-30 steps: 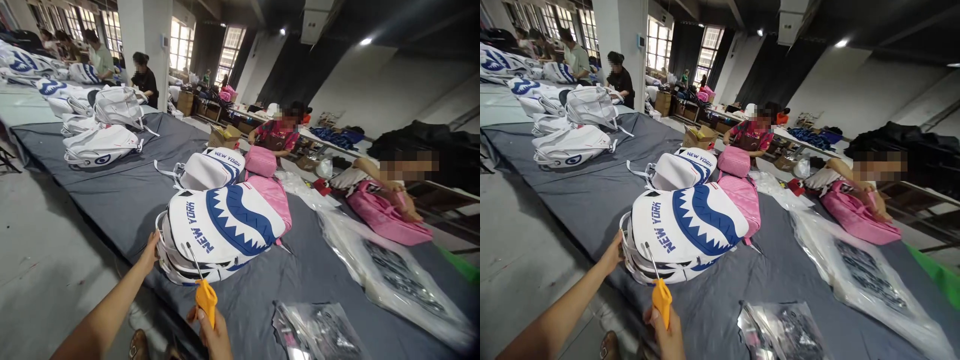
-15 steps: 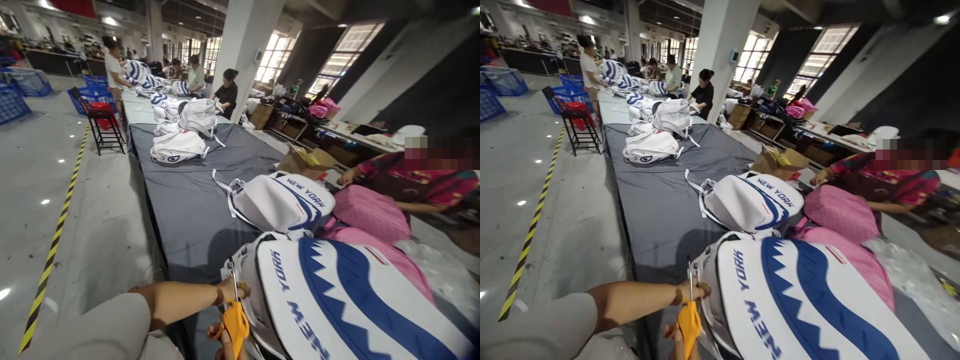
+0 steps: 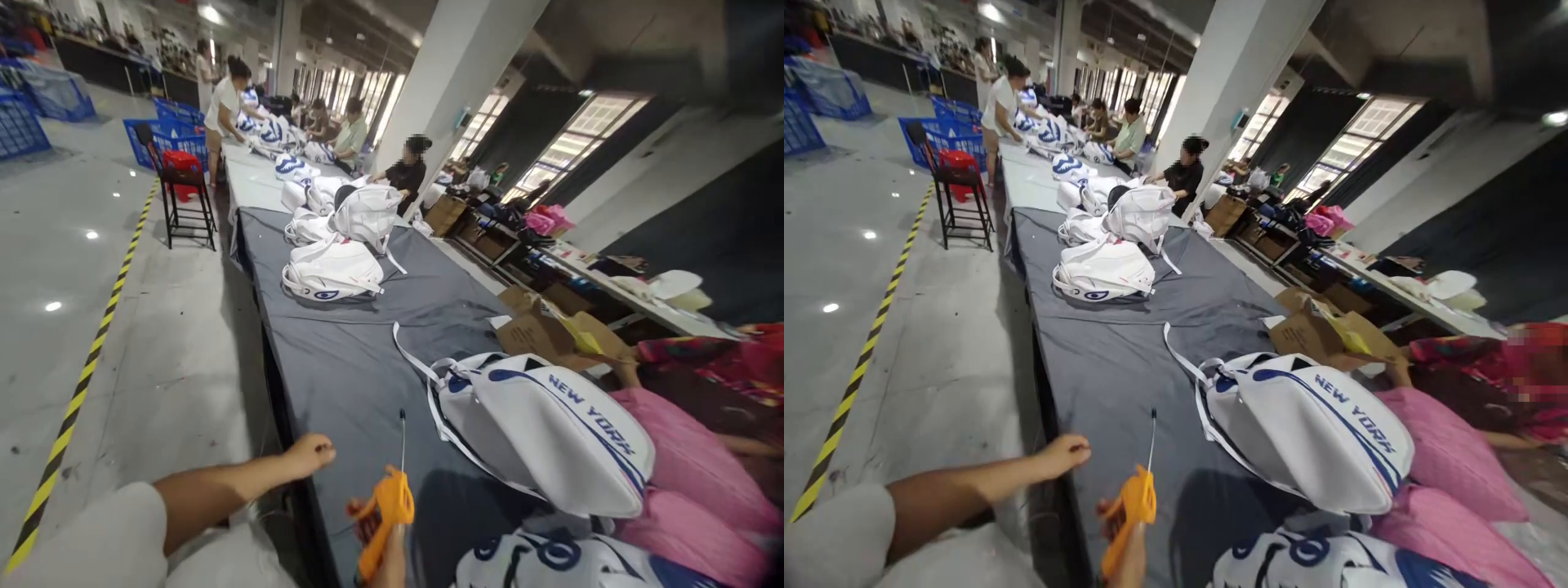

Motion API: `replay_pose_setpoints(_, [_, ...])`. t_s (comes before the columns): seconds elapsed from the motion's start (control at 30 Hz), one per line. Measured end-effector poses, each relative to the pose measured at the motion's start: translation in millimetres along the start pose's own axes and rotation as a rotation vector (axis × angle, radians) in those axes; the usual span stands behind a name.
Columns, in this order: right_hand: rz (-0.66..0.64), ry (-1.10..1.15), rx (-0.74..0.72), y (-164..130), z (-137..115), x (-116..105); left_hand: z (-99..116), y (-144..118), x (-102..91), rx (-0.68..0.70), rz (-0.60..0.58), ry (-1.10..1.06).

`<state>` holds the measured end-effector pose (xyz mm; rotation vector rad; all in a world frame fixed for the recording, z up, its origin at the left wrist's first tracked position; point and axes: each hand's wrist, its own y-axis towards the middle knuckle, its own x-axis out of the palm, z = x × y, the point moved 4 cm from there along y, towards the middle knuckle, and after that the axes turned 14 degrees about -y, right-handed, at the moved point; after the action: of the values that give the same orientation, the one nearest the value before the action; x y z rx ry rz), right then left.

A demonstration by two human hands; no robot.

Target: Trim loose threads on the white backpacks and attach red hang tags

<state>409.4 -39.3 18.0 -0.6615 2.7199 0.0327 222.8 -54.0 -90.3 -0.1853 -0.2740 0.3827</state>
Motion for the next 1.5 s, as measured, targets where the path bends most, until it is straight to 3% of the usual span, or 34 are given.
replay_pose_setpoints(0.07, [0.042, 0.014, -0.004, 24.4, -24.7, 40.7, 37.6, 7.6, -55.9, 0.048, 0.033, 0.021])
replay_pose_setpoints(0.13, [0.086, 0.035, -0.024, 47.8, -46.3, 70.3, 72.5, 18.3, -98.6, 0.103, 0.074, 0.059])
replay_pose_setpoints(0.23, [0.159, 0.075, -0.068, 80.8, -66.6, 89.2, 104.4, 39.3, -137.0, 0.151, 0.139, 0.117])
replay_pose_setpoints(0.43, [0.286, 0.162, -0.075, 136.8, -65.7, 70.0, 113.9, 95.9, -164.2, 0.127, 0.140, 0.085])
replay_pose_setpoints(0.6, [0.282, 0.293, -0.014, 179.6, -66.7, 75.0, 156.7, 147.3, -207.5, 0.212, 0.321, 0.278])
replay_pose_setpoints(0.67, [0.258, 0.336, 0.041, 192.4, -67.5, 86.1, 180.5, 171.9, -219.7, 0.256, 0.330, 0.371])
replay_pose_setpoints(0.77, [0.173, 0.370, 0.133, 205.2, -68.0, 105.9, 217.7, 221.0, -226.7, 0.338, 0.253, 0.597])
replay_pose_setpoints(0.87, [0.149, 0.360, 0.207, 213.1, -72.6, 124.9, 256.6, 289.1, -238.3, 0.376, 0.243, 0.895])
replay_pose_setpoints(0.93, [0.194, 0.340, 0.241, 217.1, -80.3, 140.5, 278.4, 342.9, -252.8, 0.330, 0.225, 1.048])
replay_pose_setpoints(1.03, [0.323, 0.319, 0.297, 223.5, -97.3, 173.7, 289.1, 419.4, -275.2, 0.152, 0.059, 1.197])
replay_pose_setpoints(1.13, [0.425, 0.290, 0.383, 235.8, -114.1, 211.7, 274.0, 460.0, -285.7, 0.043, -0.126, 1.268])
replay_pose_setpoints(1.23, [0.496, 0.305, 0.426, 252.8, -125.7, 237.8, 248.9, 449.5, -279.0, 0.056, -0.240, 1.293])
replay_pose_setpoints(1.37, [0.562, 0.314, 0.430, 272.2, -135.2, 251.6, 212.1, 389.2, -252.6, 0.077, -0.425, 1.309])
replay_pose_setpoints(1.5, [0.539, 0.153, 0.422, 280.7, -143.3, 255.4, 188.6, 332.1, -235.8, 0.091, -0.555, 1.329])
